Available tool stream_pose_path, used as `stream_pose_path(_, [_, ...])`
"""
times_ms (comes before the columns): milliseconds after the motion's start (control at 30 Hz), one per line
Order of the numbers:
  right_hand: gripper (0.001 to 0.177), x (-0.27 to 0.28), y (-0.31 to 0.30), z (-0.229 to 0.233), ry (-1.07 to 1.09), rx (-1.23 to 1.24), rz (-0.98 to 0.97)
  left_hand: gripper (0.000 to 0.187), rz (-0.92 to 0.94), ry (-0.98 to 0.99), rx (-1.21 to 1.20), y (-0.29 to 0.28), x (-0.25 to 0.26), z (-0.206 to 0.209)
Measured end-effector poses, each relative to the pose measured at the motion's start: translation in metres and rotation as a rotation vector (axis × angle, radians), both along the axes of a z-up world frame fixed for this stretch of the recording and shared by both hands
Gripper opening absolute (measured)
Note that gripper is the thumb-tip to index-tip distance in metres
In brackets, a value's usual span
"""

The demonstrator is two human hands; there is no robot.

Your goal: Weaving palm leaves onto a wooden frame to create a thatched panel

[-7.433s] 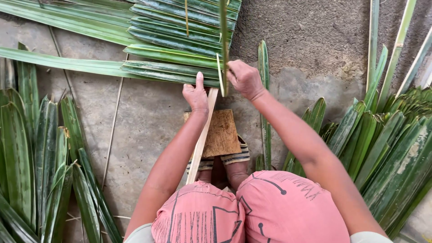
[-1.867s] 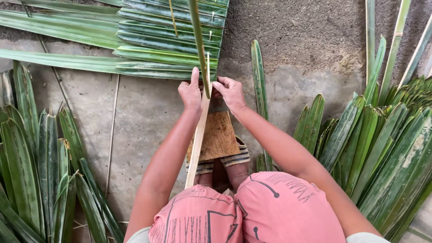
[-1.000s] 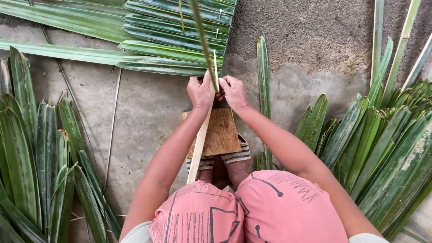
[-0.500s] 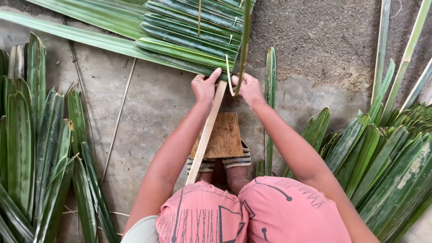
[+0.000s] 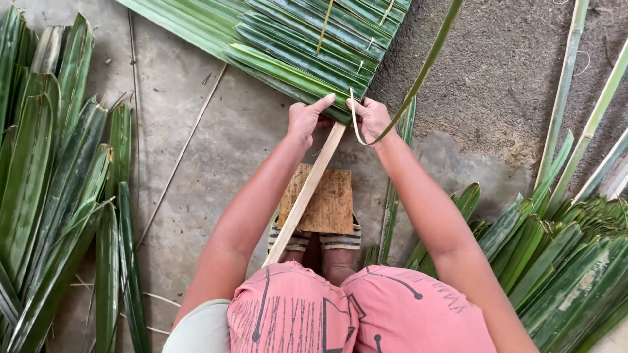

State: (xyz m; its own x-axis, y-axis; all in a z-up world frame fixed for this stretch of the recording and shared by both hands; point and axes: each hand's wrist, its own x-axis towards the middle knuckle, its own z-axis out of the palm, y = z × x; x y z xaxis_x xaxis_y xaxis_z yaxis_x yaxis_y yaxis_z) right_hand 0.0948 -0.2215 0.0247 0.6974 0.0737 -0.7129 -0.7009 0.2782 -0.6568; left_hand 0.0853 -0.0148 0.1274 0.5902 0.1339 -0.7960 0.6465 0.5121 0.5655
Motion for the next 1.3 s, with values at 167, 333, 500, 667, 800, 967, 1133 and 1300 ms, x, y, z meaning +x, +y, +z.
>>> stream_pose_path(167, [0.027,0.001,0.005,0.005,-0.094,0.040,-0.021,0.052,0.160,-0.041,0.050,-0.011,0.005,-0.036])
stream_pose_path(333, [0.026,-0.003,0.033,0.101,-0.150,0.074,-0.106,0.033,0.260,-0.174,0.114,-0.005,0.007,0.049])
stream_pose_path(500, [0.026,-0.013,0.041,0.133,-0.026,0.097,-0.081,0.032,0.305,-0.238,0.239,-0.003,-0.005,0.091])
stream_pose_path(667, [0.017,-0.046,0.075,0.125,-0.047,0.011,-0.080,0.045,0.239,-0.095,0.261,0.015,-0.043,0.016])
stream_pose_path(800, [0.021,-0.078,0.080,0.070,-0.057,-0.015,-0.060,0.049,0.203,-0.018,0.190,0.027,-0.068,-0.005])
stream_pose_path(967, [0.021,-0.075,0.072,0.055,-0.075,-0.026,-0.052,0.053,0.197,0.002,0.178,0.025,-0.063,-0.019])
stream_pose_path(1133, [0.023,-0.081,0.066,0.055,-0.039,-0.022,-0.047,0.057,0.197,0.036,0.194,0.027,-0.068,-0.024])
stream_pose_path(1300, [0.027,-0.072,0.046,0.070,-0.049,-0.080,-0.041,0.057,0.238,0.044,0.094,-0.001,-0.062,-0.006])
